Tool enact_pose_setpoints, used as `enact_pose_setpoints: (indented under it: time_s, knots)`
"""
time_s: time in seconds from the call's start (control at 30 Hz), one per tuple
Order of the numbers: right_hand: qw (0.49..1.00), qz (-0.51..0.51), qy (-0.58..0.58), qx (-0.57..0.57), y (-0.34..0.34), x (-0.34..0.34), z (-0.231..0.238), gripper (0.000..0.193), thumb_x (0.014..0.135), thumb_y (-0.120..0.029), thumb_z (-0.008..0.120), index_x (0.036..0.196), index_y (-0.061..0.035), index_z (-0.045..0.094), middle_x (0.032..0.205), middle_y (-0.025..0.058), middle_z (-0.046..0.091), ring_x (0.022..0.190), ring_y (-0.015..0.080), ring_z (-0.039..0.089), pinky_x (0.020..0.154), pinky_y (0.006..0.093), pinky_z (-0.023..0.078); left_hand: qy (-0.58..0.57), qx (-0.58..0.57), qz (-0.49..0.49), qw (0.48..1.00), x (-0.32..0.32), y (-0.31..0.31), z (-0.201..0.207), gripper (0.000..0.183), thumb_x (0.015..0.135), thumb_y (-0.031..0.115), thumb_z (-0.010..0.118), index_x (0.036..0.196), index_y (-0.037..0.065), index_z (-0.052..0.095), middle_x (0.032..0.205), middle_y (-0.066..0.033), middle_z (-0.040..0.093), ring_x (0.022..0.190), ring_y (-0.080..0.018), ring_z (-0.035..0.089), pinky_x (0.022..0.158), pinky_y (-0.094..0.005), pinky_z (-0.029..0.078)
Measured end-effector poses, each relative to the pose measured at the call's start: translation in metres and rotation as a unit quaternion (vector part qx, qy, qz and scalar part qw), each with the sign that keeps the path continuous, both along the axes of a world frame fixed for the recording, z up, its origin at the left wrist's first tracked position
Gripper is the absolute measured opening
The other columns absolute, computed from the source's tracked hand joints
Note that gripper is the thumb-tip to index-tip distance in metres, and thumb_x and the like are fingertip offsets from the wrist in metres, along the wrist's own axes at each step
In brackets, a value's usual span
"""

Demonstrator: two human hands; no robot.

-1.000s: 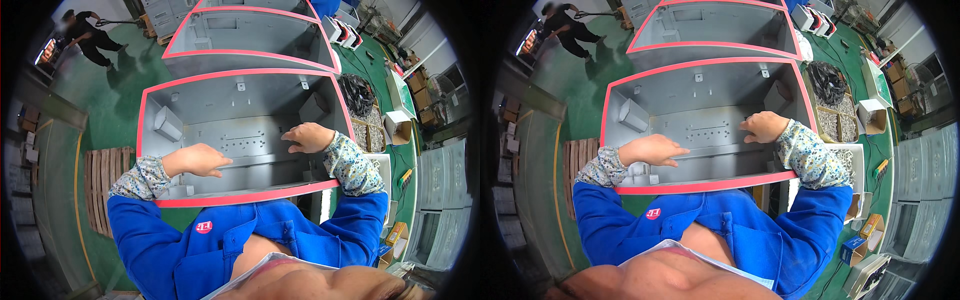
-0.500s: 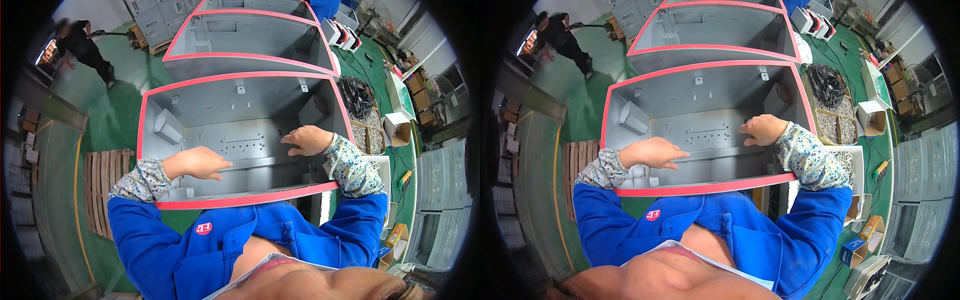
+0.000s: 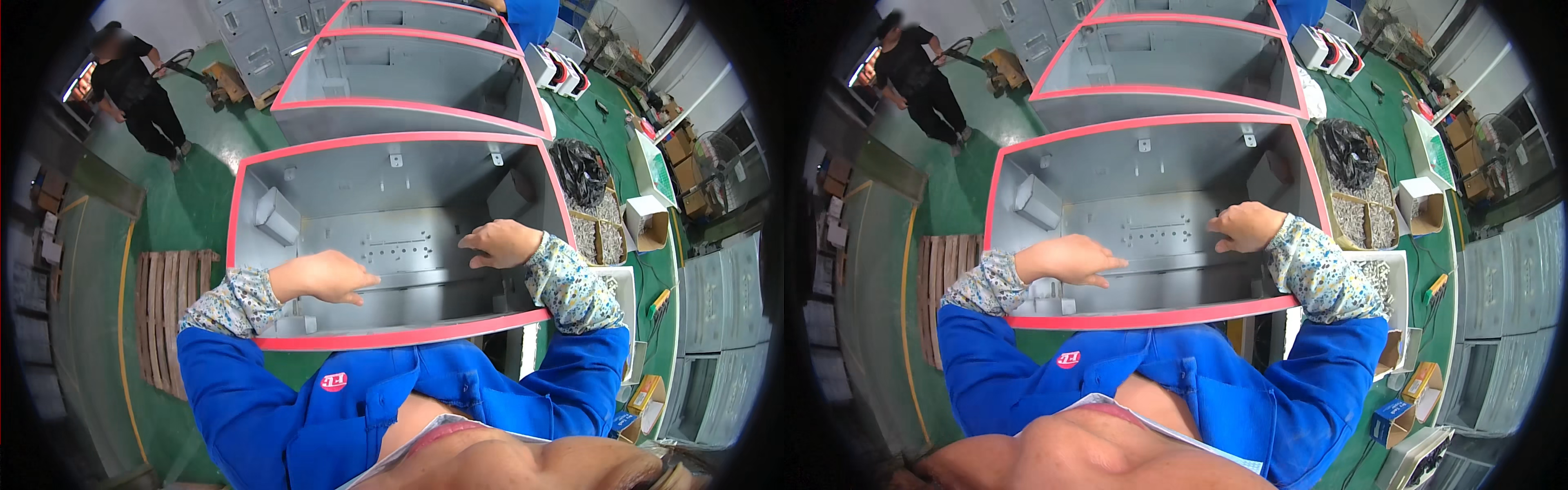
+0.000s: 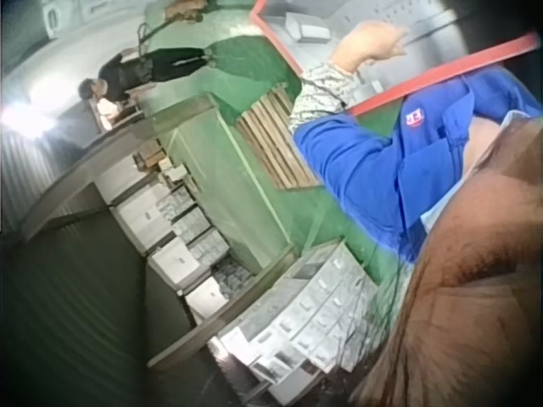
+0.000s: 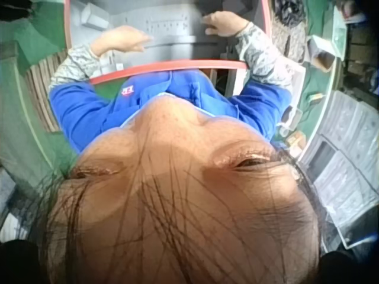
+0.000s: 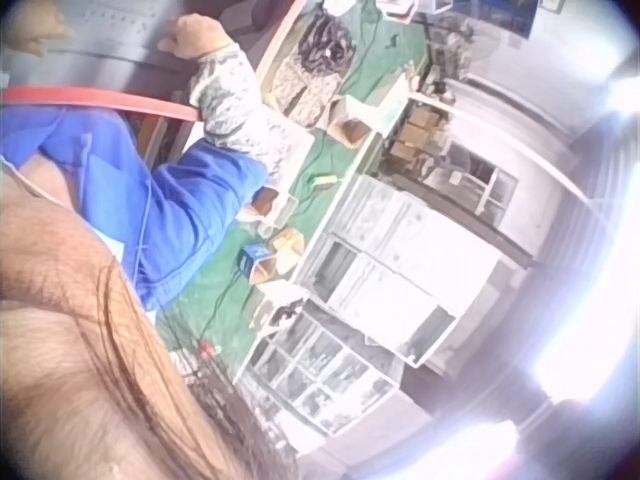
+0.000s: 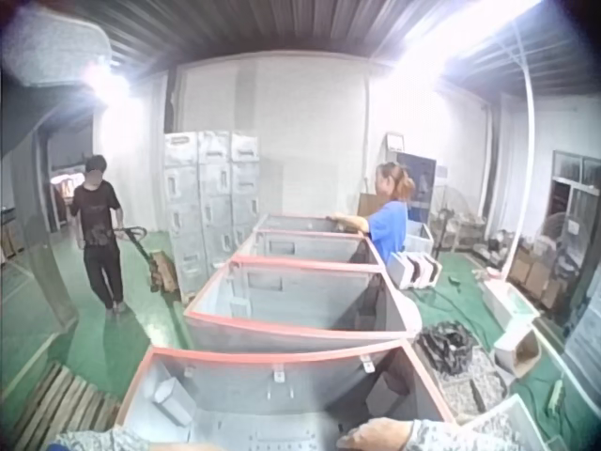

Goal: The person shifts a metal enclosure on a workstation and installs screws into the interior holes of the enclosure by hand.

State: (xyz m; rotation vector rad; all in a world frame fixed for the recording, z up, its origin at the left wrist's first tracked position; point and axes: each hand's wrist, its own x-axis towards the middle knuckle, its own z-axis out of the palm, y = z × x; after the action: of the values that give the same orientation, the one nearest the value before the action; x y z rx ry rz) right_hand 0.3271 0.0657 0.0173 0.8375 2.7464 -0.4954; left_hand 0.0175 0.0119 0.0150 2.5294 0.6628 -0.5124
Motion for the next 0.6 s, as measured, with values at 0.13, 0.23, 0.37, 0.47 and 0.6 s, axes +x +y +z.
enact_pose_setpoints:
  time_s: [0.13,0.23,0.37,0.47,0.6]
  knots:
    - [1.000,0.004,-0.029,0.003,-0.004,-0.002,0.002,0.037,0.075,-0.032,0.061,0.102,-0.0079,0.055,0.081,0.0152,0.060,0.077,0.0309,0.059,0.066,0.0385,0.048,0.038,-0.018,0.001,0.999,0.004,-0.004,0.007,0.048,0.081,0.030,0.053,0.120,0.006,0.042,0.098,-0.0139,0.056,0.090,-0.0302,0.055,0.075,-0.0390,0.046]
    - [1.000,0.012,-0.014,-0.002,-0.004,-0.003,0.004,0.037,0.075,-0.032,0.060,0.103,-0.0080,0.055,0.081,0.0145,0.060,0.077,0.0308,0.059,0.067,0.0383,0.048,0.022,-0.015,0.002,1.000,0.001,-0.002,0.000,0.047,0.081,0.031,0.052,0.119,0.006,0.043,0.099,-0.0135,0.056,0.090,-0.0303,0.055,0.075,-0.0393,0.046]
    - [0.999,-0.010,-0.044,-0.020,-0.005,-0.005,0.009,0.039,0.076,-0.031,0.059,0.106,-0.0072,0.054,0.091,0.0137,0.060,0.081,0.0313,0.058,0.071,0.0394,0.046,0.019,-0.013,0.004,1.000,0.002,-0.003,0.002,0.046,0.080,0.030,0.053,0.118,0.005,0.044,0.097,-0.0132,0.057,0.091,-0.0301,0.055,0.075,-0.0392,0.046]
    - [0.999,-0.004,-0.044,-0.014,-0.004,-0.005,0.010,0.039,0.076,-0.031,0.059,0.106,-0.0072,0.054,0.091,0.0132,0.060,0.080,0.0311,0.058,0.070,0.0392,0.046,-0.005,-0.009,-0.011,1.000,-0.001,-0.002,-0.006,0.048,0.081,0.031,0.052,0.121,0.006,0.042,0.094,-0.0138,0.056,0.083,-0.0323,0.055,0.070,-0.0399,0.046]
    - [0.999,-0.001,-0.042,-0.013,-0.003,-0.004,0.008,0.039,0.076,-0.031,0.059,0.106,-0.0072,0.054,0.091,0.0130,0.060,0.080,0.0308,0.058,0.069,0.0390,0.047,0.010,-0.013,-0.010,1.000,0.000,-0.001,-0.002,0.048,0.081,0.031,0.052,0.121,0.006,0.041,0.093,-0.0139,0.056,0.083,-0.0321,0.056,0.070,-0.0399,0.046]
